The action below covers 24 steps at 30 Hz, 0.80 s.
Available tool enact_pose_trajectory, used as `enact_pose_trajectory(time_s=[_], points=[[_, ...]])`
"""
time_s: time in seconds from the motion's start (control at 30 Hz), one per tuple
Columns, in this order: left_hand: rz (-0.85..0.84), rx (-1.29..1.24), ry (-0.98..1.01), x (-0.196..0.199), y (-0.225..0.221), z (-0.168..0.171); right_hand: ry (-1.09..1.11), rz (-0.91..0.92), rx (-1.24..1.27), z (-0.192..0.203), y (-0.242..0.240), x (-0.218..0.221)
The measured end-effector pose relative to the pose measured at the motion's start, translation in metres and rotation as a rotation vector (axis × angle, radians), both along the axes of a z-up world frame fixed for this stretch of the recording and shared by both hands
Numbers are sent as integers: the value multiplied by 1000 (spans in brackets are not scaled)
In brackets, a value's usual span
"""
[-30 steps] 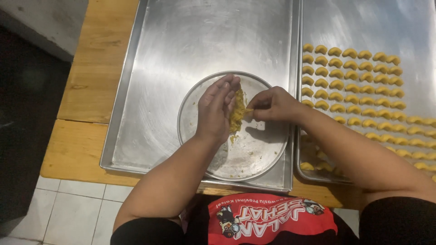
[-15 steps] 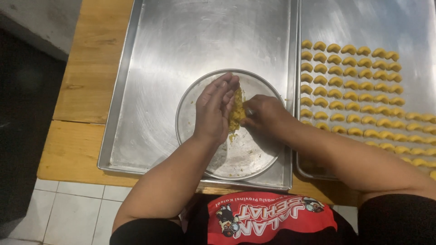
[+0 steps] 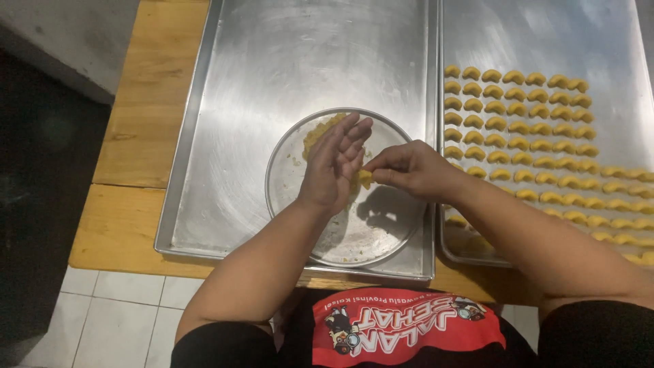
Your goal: Shaping dough into crescent-shaped cookies and arranging them on a baking tray.
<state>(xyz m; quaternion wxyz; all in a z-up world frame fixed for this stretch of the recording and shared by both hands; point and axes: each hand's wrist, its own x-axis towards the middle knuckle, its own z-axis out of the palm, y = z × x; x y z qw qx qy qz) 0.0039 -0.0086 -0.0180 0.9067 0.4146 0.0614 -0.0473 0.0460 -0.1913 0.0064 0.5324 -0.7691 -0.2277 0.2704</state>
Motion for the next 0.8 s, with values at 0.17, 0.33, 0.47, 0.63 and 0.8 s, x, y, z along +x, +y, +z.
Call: enact_pose_trajectory(time_s=[0.17,0.33,0.47,0.63,0.8], points=[[-196,-362,17,2,-22,-32,-633,-70,199,4,10,-29],[-294,-527,42,-4,-34,-45,-1068,-71,51,-18,4,-37],[-444,-652,-9,-8,-31,-24,-556,-211,303,14,-20,-26],[-489,-722,50,2,-38,-38,-601,-157,340,34,-18,-17],[-100,-227,13,23,-9,-2,-753,-246,375,21,-12,-12]])
